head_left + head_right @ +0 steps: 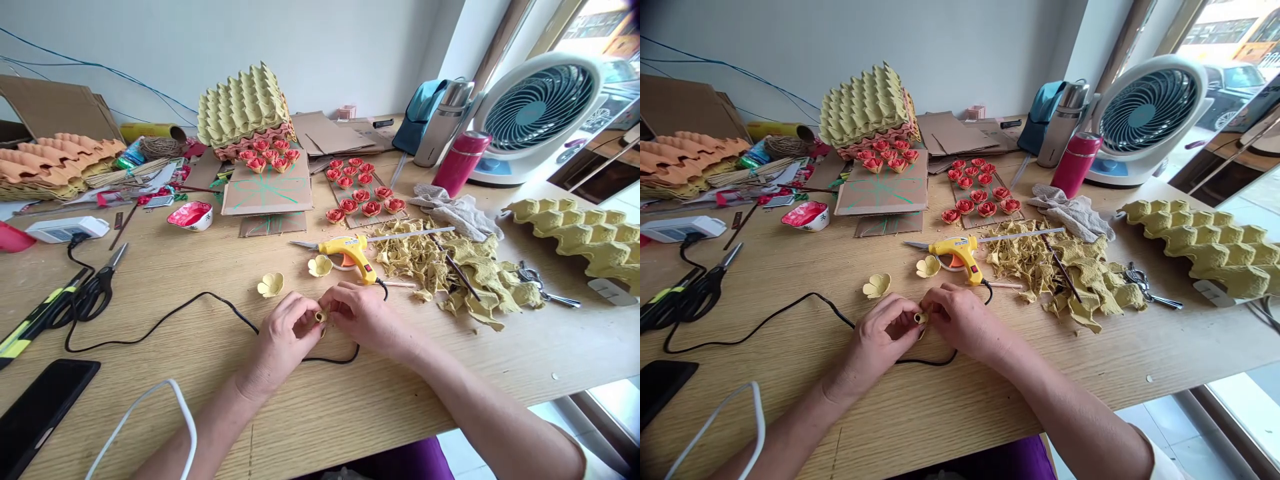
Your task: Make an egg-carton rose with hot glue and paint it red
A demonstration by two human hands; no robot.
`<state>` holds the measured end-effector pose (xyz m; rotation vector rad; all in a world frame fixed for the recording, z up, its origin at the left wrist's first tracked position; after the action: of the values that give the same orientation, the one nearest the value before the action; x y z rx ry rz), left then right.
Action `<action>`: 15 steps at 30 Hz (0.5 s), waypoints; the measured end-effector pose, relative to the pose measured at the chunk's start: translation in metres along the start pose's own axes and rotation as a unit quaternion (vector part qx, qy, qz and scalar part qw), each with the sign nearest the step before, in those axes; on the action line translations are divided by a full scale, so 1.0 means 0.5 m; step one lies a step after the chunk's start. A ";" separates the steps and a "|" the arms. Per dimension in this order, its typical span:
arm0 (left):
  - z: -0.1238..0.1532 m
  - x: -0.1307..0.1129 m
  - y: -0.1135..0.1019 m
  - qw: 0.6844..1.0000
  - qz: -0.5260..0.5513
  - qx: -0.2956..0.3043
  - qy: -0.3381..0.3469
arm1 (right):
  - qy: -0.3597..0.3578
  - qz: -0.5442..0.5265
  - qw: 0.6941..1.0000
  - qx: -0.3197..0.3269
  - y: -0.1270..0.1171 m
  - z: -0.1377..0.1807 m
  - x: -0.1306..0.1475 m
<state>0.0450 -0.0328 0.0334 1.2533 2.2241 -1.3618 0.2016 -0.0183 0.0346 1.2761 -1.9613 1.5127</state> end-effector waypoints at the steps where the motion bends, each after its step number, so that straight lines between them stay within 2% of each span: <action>1: 0.000 0.000 -0.001 1.000 0.001 -0.004 0.002 | -0.006 -0.001 1.000 -0.001 0.001 0.000 -0.001; 9: -0.006 -0.005 -0.002 1.000 0.010 -0.015 0.017 | -0.003 -0.030 0.999 -0.020 -0.006 -0.004 -0.001; 15: -0.004 0.006 -0.003 1.000 0.005 -0.022 -0.004 | 0.053 -0.117 0.992 -0.022 -0.024 -0.014 -0.004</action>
<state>0.0424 -0.0301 0.0337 1.2391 2.2276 -1.3049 0.2105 -0.0113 0.0427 1.3267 -1.7040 1.3863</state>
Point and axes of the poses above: each hand's wrist, its own z-axis away from the middle knuckle, its own y-axis out of the palm, x = y × z, the point moved 5 cm from there along -z, towards the middle knuckle, and after that the axes turned 13 degrees about -x, right-handed, at the moved point
